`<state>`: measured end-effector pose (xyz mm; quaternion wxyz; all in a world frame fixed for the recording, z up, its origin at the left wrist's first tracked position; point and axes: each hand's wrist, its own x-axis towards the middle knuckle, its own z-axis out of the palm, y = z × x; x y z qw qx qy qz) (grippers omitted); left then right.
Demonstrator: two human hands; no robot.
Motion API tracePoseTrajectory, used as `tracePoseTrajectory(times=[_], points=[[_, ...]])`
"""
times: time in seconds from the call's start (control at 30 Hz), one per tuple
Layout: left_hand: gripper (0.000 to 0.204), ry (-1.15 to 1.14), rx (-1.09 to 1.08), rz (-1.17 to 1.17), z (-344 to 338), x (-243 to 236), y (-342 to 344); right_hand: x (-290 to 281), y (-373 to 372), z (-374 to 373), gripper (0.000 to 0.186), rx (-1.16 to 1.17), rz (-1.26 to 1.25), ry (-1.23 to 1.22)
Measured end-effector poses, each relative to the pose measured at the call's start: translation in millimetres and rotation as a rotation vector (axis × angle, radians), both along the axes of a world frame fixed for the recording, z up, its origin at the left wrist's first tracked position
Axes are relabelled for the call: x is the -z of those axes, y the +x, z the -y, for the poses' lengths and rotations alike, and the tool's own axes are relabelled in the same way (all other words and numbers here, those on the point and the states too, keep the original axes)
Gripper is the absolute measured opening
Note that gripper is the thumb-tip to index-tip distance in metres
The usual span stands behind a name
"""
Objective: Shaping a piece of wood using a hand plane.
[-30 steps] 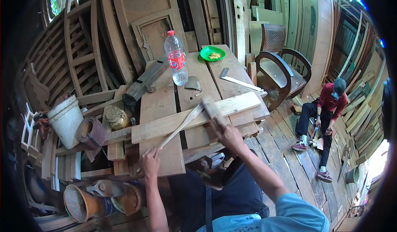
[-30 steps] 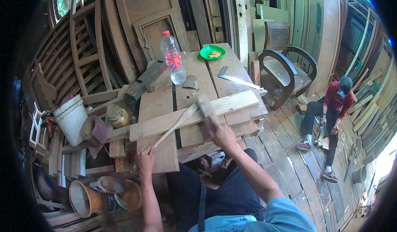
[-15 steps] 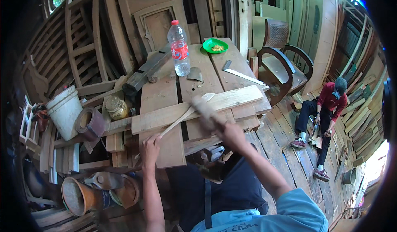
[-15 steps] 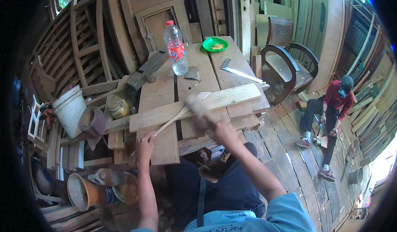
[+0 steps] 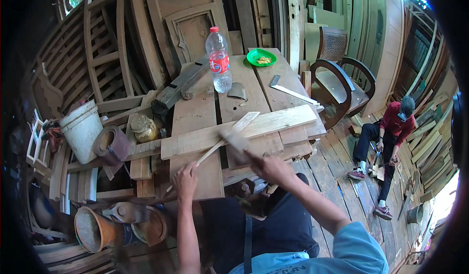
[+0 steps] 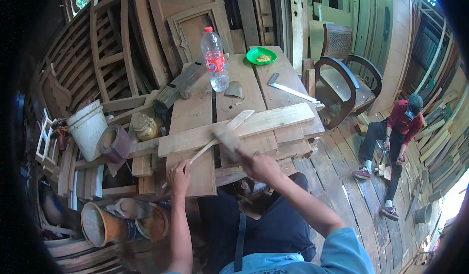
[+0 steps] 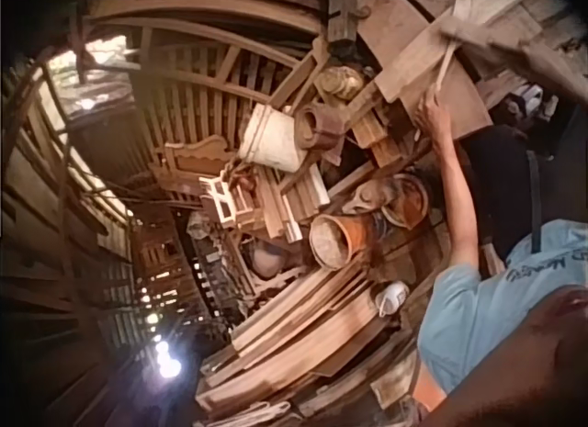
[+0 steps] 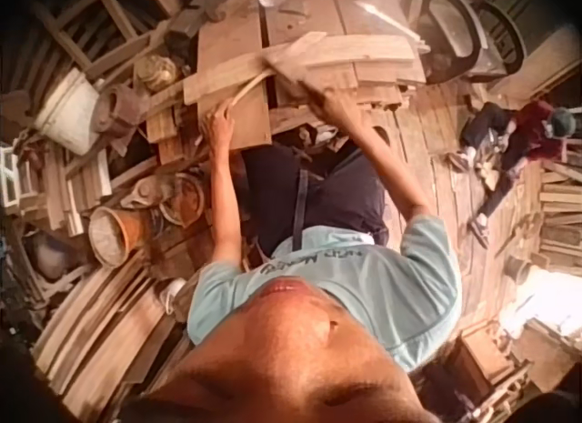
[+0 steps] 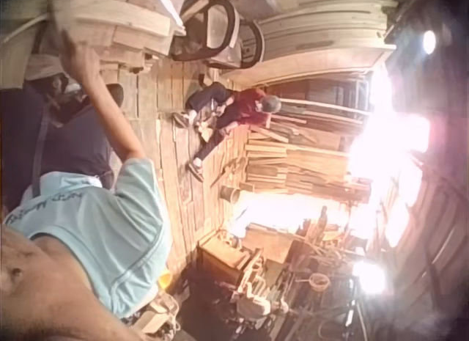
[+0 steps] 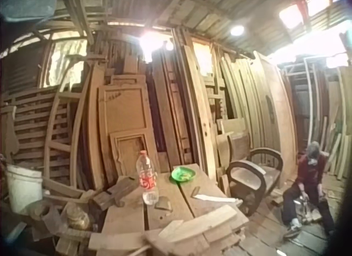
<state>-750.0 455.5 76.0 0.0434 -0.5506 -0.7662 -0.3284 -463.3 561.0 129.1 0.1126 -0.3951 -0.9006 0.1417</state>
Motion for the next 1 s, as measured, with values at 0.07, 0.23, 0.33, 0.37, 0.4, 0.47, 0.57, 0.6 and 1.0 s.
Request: tracePoseTrajectory(times=[0.07, 0.23, 0.33, 0.37, 0.4, 0.47, 0.57, 0.6, 1.0], points=[[0.020, 0.006, 0.003, 0.001, -0.3, -1.4, 0.4, -13.4, 4.5, -4.7, 0.056, 0.015, 0.106, -0.043], [0.020, 0.013, 0.008, -0.014, -6.2, -9.1, 10.7, -7.2, 1.2, -40.3, 0.049, 0.375, -0.175, -0.091], [0.020, 0.034, 0.014, -0.022, -1.1, 2.0, 2.1, -1.0, -9.8, -2.0, 0.053, 0.014, -0.020, -0.061], [0.021, 0.044, 0.006, -0.005, 0.1, 3.2, -0.3, 2.1, -10.3, -6.5, 0.054, 0.032, -0.059, -0.016], [0.021, 0.053, -0.003, 0.012, 1.1, 4.0, -2.5, 6.7, -12.0, -16.6, 0.056, 0.050, -0.097, 0.029], [0.021, 0.007, -0.003, 0.001, -4.4, -6.6, 8.2, 9.6, -11.0, -43.1, 0.058, 0.327, -0.219, -0.006], [0.021, 0.008, -0.015, -0.025, -1.8, -3.3, 5.2, 26.3, -20.8, -23.7, 0.051, 0.164, -0.109, 0.082], [0.021, 0.052, -0.010, -0.028, -0.5, 0.9, 0.0, 24.4, -26.4, -8.4, 0.046, 0.020, -0.071, 0.047], [0.022, 0.080, -0.001, -0.032, -1.5, -4.7, 5.0, 11.7, 2.8, -20.6, 0.044, 0.037, 0.029, 0.014]])
